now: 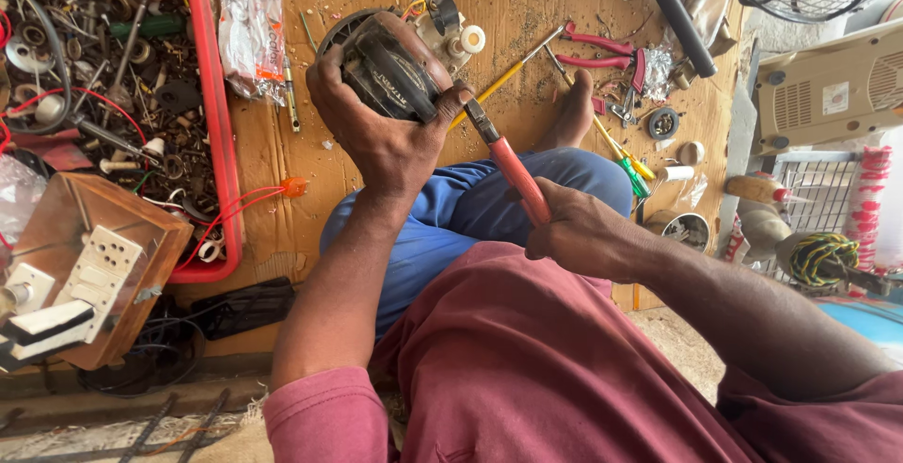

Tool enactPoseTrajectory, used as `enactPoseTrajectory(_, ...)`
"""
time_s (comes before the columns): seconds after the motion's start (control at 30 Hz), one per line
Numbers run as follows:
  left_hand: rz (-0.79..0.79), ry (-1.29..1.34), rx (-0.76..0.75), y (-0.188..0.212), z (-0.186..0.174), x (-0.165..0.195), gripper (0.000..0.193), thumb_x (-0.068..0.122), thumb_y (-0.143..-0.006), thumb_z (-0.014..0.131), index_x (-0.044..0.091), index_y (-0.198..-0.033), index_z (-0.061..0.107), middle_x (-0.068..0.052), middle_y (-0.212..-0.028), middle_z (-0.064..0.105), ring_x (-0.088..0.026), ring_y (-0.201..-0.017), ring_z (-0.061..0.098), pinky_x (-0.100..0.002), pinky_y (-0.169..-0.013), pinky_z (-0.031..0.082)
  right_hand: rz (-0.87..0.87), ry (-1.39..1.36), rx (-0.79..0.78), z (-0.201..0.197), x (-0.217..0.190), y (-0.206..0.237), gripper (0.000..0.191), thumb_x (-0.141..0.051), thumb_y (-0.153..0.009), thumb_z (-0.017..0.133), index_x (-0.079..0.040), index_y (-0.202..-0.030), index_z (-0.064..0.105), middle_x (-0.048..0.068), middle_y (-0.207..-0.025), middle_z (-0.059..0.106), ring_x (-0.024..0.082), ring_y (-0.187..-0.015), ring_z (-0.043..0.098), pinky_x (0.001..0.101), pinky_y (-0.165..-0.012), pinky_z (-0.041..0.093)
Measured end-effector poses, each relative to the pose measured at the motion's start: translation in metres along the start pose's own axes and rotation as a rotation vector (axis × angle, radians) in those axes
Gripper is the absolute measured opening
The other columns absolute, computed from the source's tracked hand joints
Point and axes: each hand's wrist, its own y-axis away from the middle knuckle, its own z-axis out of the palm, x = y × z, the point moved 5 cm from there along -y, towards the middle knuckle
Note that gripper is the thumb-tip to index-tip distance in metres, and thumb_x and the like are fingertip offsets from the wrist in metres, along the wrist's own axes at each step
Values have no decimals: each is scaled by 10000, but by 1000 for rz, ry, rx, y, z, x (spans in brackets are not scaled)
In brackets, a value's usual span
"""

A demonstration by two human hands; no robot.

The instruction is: The person disassembles a small electrical motor using pliers and a screwdriver. They remove the outer casing, separate the internal components, and inspect the wiring and rotor assembly.

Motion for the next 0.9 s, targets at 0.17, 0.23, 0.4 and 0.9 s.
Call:
enactPoseTrajectory(0.17, 42, -107, 31, 7, 2, 4, 1163, 762, -754, 834, 54, -1503, 295, -171, -1424, 367, -352, -1355, 416, -530, -1134, 412, 112, -47, -40, 4, 9, -1, 708, -153, -730, 731, -150, -1397, 496, 119, -1094, 678, 240, -1019, 674, 397, -892, 524)
enactPoseTrajectory(0.23, 62, -143, 45, 10, 2, 5, 1185, 790, -767, 803, 36, -1512, 274, -200, -1472, 341, -380, -1386, 384, -538, -1145, 398, 168, -57, -47, 8, 16, -3, 580, -127, -756, 704, -95, -1314, 549, 168, -1063, 680, 284, -983, 684, 439, -858, 545)
enactPoseTrajectory(0.4, 45, -133, 14, 9, 3, -1, 1202, 801, -756, 829, 44, -1508, 276, -174, -1454, 364, -348, -1355, 416, -531, -1129, 411, 6, 30, 167, 9, 24, -9, 507, -134, -774, 677, -37, -1252, 542, 169, -1021, 687, 286, -971, 686, 427, -853, 527)
enactPoseTrajectory(0.9, -5, 1, -75, -11, -5, 3, 1199, 658, -731, 960, 48, -1512, 286, -169, -1426, 416, -330, -1327, 464, -488, -1151, 425, 83, -51, 159, 12, 45, -22, 742, -236, -856, 662, -295, -1557, 427, 98, -1010, 726, 232, -967, 717, 363, -881, 524)
